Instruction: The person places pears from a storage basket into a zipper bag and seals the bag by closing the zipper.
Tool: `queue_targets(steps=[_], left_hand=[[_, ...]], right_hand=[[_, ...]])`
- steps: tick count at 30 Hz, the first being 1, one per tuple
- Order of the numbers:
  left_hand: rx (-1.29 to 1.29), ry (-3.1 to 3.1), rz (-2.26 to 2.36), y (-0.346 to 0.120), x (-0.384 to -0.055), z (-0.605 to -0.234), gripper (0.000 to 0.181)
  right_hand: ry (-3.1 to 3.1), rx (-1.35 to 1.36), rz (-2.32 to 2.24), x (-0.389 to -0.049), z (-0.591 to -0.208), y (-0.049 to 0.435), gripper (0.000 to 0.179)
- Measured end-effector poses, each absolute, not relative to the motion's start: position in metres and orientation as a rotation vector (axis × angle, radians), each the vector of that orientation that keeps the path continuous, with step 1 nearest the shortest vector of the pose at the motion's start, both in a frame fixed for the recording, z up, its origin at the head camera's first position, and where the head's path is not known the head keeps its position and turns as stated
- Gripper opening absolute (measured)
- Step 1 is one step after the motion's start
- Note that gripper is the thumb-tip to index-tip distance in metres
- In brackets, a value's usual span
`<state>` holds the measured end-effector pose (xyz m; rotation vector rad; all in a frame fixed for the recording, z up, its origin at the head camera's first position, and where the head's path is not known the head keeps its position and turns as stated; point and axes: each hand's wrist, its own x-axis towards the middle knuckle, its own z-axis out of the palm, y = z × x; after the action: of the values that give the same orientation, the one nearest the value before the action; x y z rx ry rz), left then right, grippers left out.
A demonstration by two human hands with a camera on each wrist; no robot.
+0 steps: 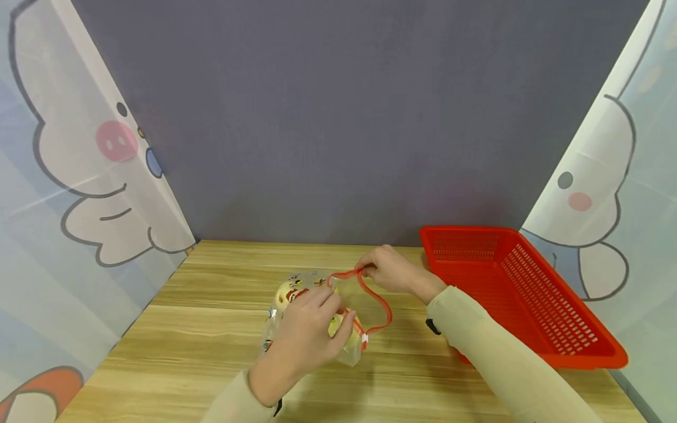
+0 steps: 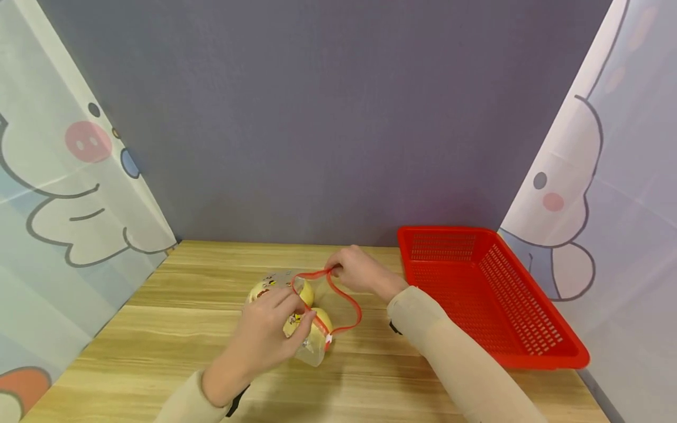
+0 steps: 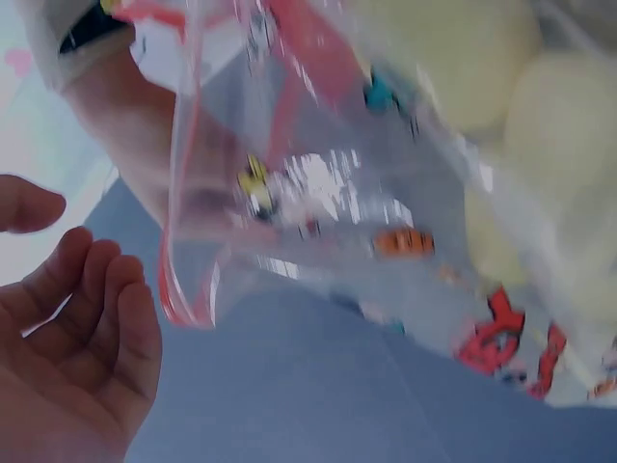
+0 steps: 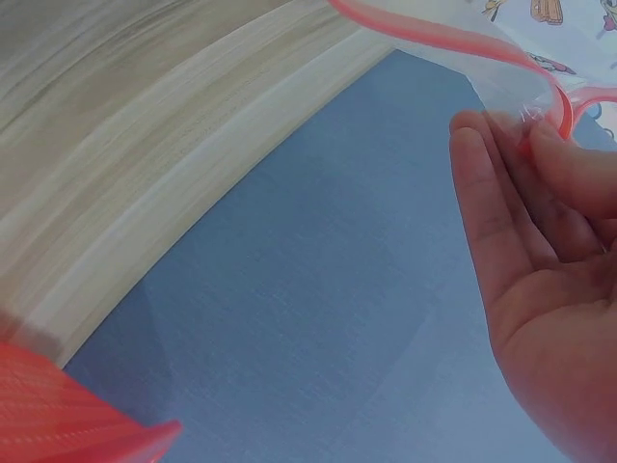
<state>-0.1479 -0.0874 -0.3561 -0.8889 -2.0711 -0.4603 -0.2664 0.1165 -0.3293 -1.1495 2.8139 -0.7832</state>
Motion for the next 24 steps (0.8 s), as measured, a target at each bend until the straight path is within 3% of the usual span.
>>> queue_targets(steps=[14, 19, 24], left_hand=[[-0.904, -2.182, -0.139, -0.063, -0.131, -0.391, 0.04], [-0.908, -2.16, -0.077, -0.058, -0.13, -0.399, 0.037], [-0.886, -2.143, -0.039, -0.054, -0.132, -0.403, 0.021]], right_hand=[[2.822, -1.124, -0.802, -0.267, -0.332, 0.117, 0.018], [2.821, -1.117, -0.794, -0.265, -0.331, 0.116, 0.017], [2.817, -1.116, -0.786, -0.264, -0.329, 0.116, 0.018]])
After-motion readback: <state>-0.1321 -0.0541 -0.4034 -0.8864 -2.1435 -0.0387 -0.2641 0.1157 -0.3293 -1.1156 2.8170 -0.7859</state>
